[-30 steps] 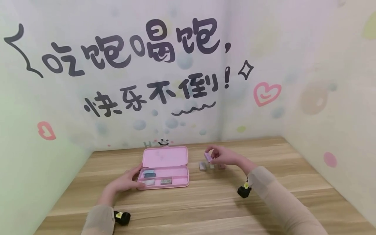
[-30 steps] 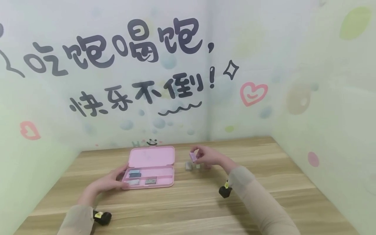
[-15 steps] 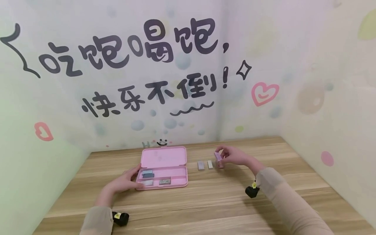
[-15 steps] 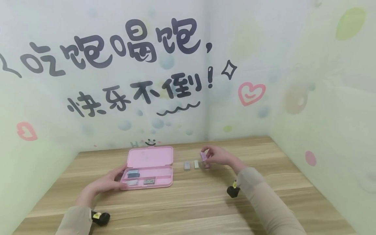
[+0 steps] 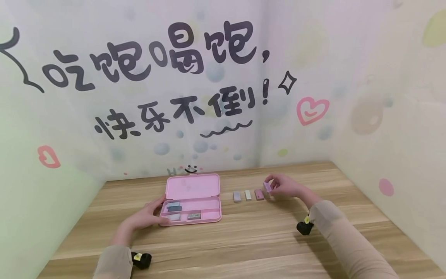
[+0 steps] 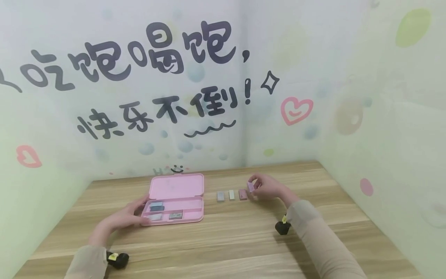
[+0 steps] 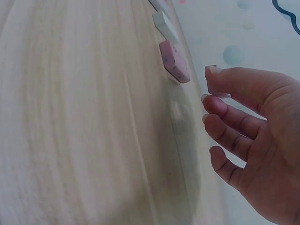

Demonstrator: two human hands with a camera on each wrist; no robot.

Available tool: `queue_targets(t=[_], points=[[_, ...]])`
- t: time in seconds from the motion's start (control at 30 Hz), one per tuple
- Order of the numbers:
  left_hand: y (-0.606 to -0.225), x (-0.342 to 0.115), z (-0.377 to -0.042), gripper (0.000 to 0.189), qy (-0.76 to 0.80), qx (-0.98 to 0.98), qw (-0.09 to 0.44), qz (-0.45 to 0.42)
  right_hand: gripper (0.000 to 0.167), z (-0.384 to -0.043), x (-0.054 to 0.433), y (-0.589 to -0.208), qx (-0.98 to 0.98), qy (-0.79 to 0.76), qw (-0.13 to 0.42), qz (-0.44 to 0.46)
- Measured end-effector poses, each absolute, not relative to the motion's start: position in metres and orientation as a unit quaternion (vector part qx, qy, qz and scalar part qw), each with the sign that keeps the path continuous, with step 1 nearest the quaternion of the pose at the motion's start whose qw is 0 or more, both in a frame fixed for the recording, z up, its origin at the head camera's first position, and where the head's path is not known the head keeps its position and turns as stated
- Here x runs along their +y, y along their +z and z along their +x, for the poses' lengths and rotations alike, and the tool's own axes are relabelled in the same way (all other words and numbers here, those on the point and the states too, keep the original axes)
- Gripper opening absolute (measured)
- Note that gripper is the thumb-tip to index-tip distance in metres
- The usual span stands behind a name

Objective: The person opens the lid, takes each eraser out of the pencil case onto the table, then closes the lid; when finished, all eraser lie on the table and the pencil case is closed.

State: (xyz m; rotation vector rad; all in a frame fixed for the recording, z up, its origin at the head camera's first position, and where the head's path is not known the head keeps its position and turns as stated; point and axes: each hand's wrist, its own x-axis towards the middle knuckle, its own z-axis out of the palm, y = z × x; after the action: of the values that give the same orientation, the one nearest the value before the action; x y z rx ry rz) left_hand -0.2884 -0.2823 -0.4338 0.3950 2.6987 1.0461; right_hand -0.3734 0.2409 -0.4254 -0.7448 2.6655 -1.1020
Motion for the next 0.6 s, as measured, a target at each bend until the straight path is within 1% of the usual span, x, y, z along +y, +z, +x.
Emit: queue_targets(t=[0.33, 0.6], points=[[-0.433, -0.283, -0.288, 0.103, 0.356, 0.917, 0.109, 0.141, 0.042, -0.375, 0.248, -0.436, 0.894, -0.372, 0.099, -0.229], [-0.434, -0.283, -0.289, 0.103, 0.353, 0.919, 0.108, 0.14, 0.04, -0.372, 0.246, -0.438, 0.894, -0.375, 0.099, -0.223]])
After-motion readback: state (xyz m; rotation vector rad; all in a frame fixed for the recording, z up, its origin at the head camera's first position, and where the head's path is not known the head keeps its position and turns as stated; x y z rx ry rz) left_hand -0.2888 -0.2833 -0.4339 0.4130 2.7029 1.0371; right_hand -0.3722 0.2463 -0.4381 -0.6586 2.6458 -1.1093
